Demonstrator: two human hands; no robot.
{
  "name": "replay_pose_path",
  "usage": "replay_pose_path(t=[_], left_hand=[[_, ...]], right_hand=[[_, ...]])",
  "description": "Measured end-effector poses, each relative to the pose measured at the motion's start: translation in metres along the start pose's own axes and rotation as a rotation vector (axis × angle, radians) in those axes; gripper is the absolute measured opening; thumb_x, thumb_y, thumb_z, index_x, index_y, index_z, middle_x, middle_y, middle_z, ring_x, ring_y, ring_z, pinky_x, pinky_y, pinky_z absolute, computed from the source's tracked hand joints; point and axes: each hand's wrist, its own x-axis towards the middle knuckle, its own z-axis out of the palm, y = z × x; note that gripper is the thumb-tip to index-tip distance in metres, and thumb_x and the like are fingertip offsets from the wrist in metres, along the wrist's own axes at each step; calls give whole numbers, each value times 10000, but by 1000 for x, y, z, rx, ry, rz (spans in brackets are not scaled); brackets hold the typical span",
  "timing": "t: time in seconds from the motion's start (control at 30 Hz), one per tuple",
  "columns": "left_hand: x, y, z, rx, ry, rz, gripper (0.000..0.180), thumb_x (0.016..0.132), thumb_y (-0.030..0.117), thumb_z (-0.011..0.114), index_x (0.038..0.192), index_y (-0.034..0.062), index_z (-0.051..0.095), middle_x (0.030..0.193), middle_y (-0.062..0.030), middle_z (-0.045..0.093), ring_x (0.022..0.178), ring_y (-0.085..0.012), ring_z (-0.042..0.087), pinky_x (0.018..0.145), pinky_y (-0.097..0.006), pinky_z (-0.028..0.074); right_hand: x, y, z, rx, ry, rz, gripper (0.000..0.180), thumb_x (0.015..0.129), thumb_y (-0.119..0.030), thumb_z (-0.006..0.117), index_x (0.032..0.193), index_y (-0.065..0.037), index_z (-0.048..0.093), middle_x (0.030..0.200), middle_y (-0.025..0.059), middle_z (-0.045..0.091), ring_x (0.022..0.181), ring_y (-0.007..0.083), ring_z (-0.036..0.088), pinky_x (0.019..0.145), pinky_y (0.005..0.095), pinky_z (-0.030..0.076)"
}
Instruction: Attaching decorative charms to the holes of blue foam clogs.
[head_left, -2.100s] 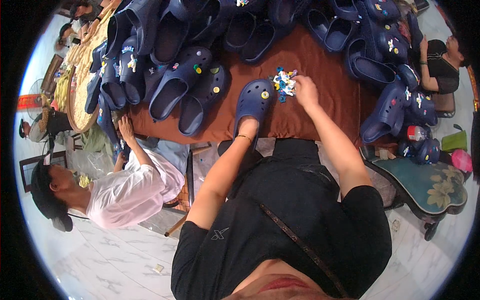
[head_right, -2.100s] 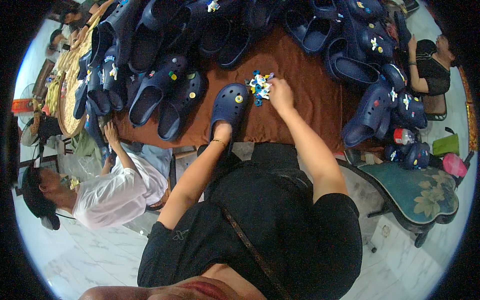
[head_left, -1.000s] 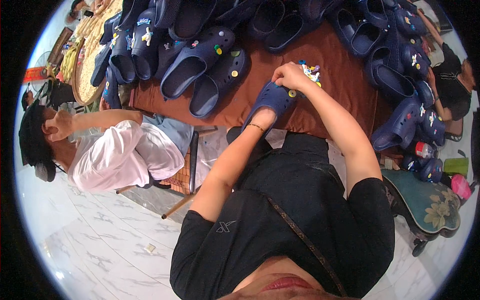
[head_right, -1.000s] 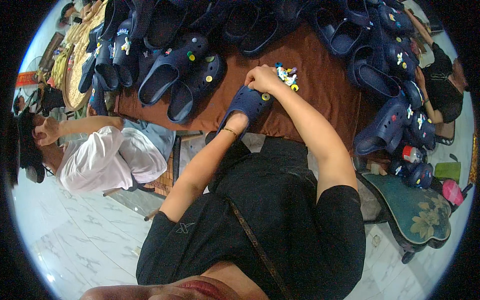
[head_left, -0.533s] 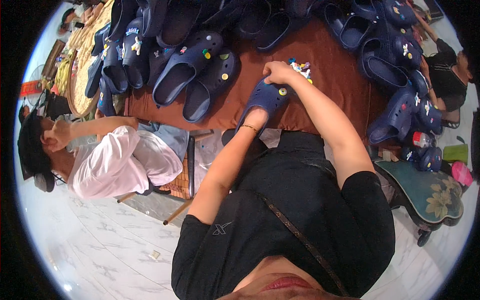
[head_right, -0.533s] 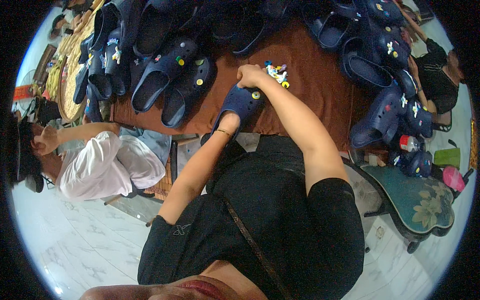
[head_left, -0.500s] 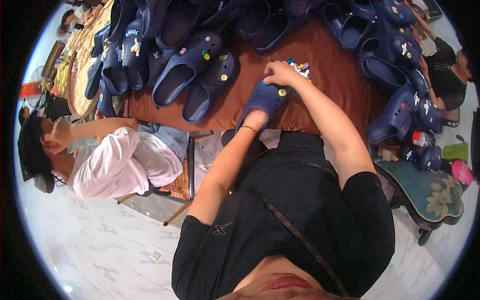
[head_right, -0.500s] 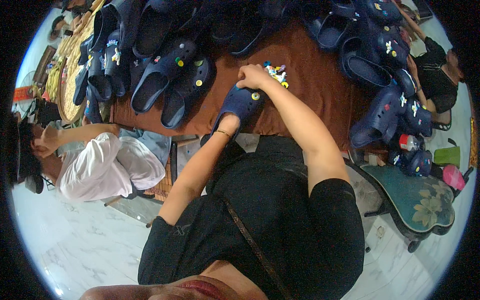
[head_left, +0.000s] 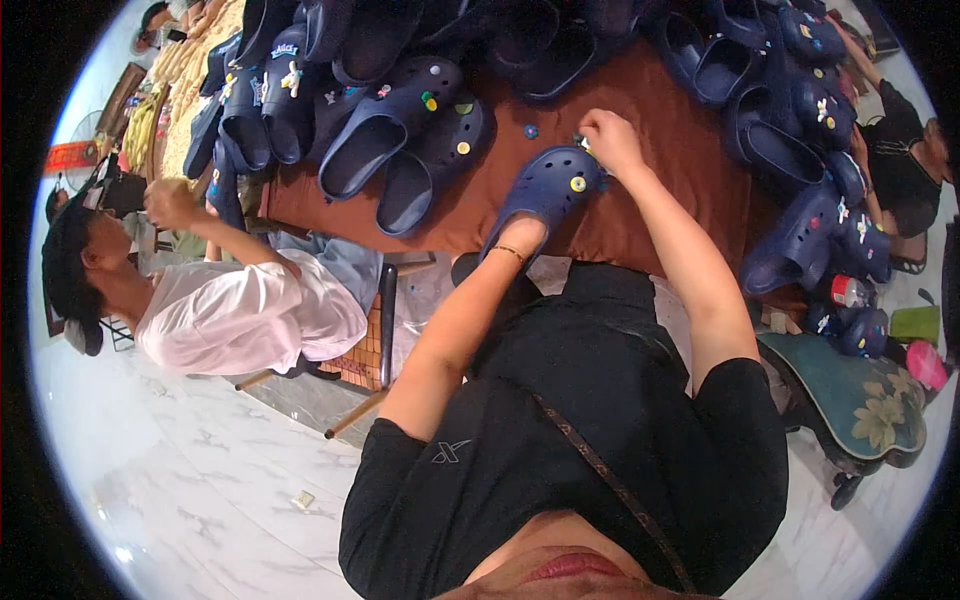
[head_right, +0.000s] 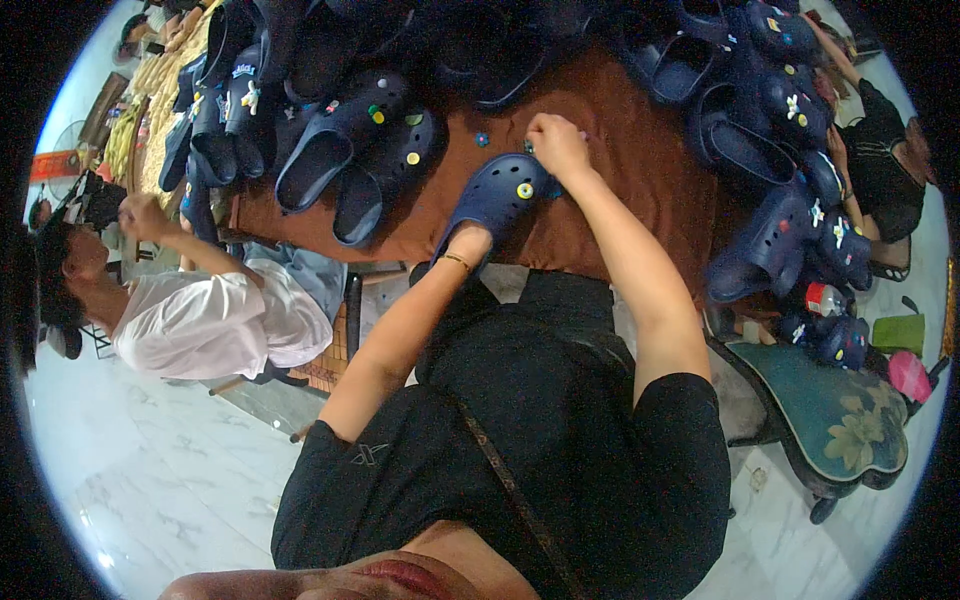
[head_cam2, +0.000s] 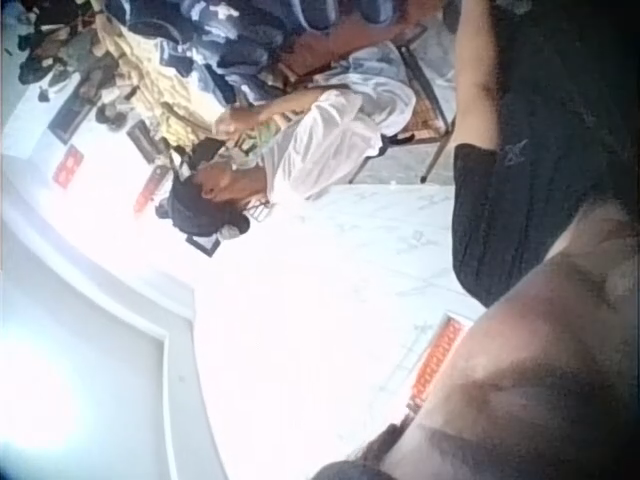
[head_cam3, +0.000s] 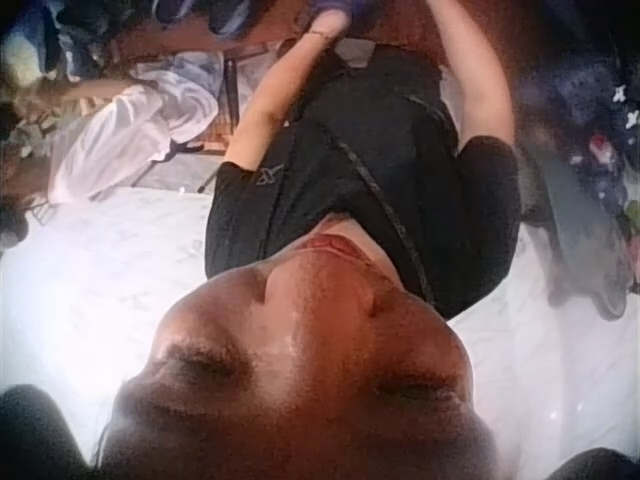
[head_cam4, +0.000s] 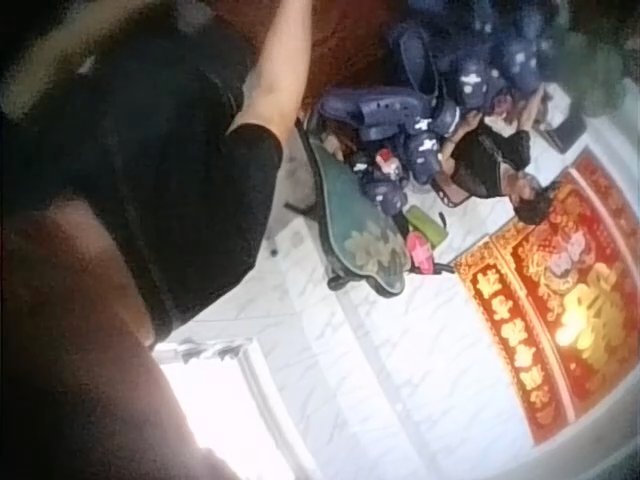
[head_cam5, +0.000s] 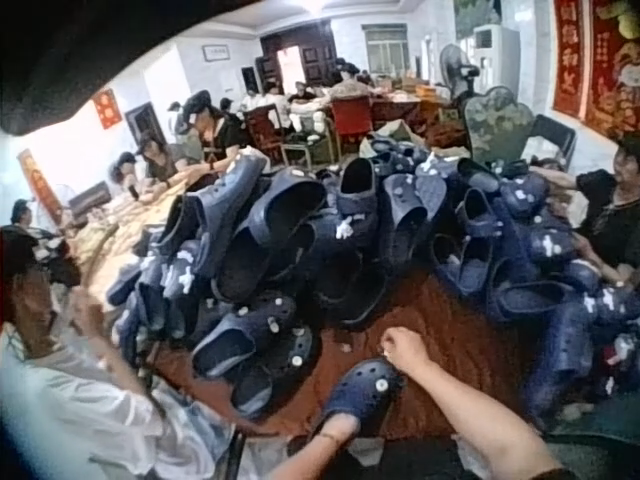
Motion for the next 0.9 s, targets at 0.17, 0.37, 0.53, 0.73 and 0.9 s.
replay_pose_path(t=[0.17, 0.37, 0.53, 0.73, 0.9], left_hand=[[-3, -21, 15, -6, 6, 9, 229, 799, 198, 496, 948, 56, 596, 1030, -167, 587, 938, -297, 563, 827, -378, 431], [-4, -10, 13, 14, 185, 134, 226, 788, 195, 511, 942, 53, 595, 1009, -159, 594, 934, -305, 561, 811, -385, 435], [-5, -28, 27, -78, 121, 96, 213, 784, 179, 507, 940, 63, 596, 1004, -152, 596, 928, -300, 560, 808, -385, 437], [-1, -26, 21, 17, 47, 61, 196, 770, 149, 510, 924, 66, 599, 973, -142, 603, 896, -287, 567, 768, -375, 446], [-2, -6, 11, -333, 150, -112, 209, 759, 149, 523, 931, 50, 591, 974, -148, 602, 894, -287, 569, 753, -368, 450]], right_hand=[[25, -50, 46, -129, -215, -101, 174, 751, -158, 580, 910, -97, 616, 938, 155, 589, 862, 334, 579, 738, 432, 465], [41, -51, 75, -391, -345, 18, 265, 726, -172, 604, 970, -69, 603, 987, 153, 589, 909, 326, 584, 766, 433, 467], [44, -46, 53, -176, -352, 50, 263, 698, -173, 638, 912, -21, 632, 904, 171, 631, 870, 285, 614, 739, 381, 483], [20, -40, 9, 233, -559, 19, 184, 733, -134, 630, 867, -10, 651, 792, 85, 653, 744, 141, 605, 686, 282, 468], [14, -30, 0, 415, -657, 210, 183, 777, -142, 614, 894, -6, 651, 776, 71, 647, 697, 143, 589, 664, 289, 465]])
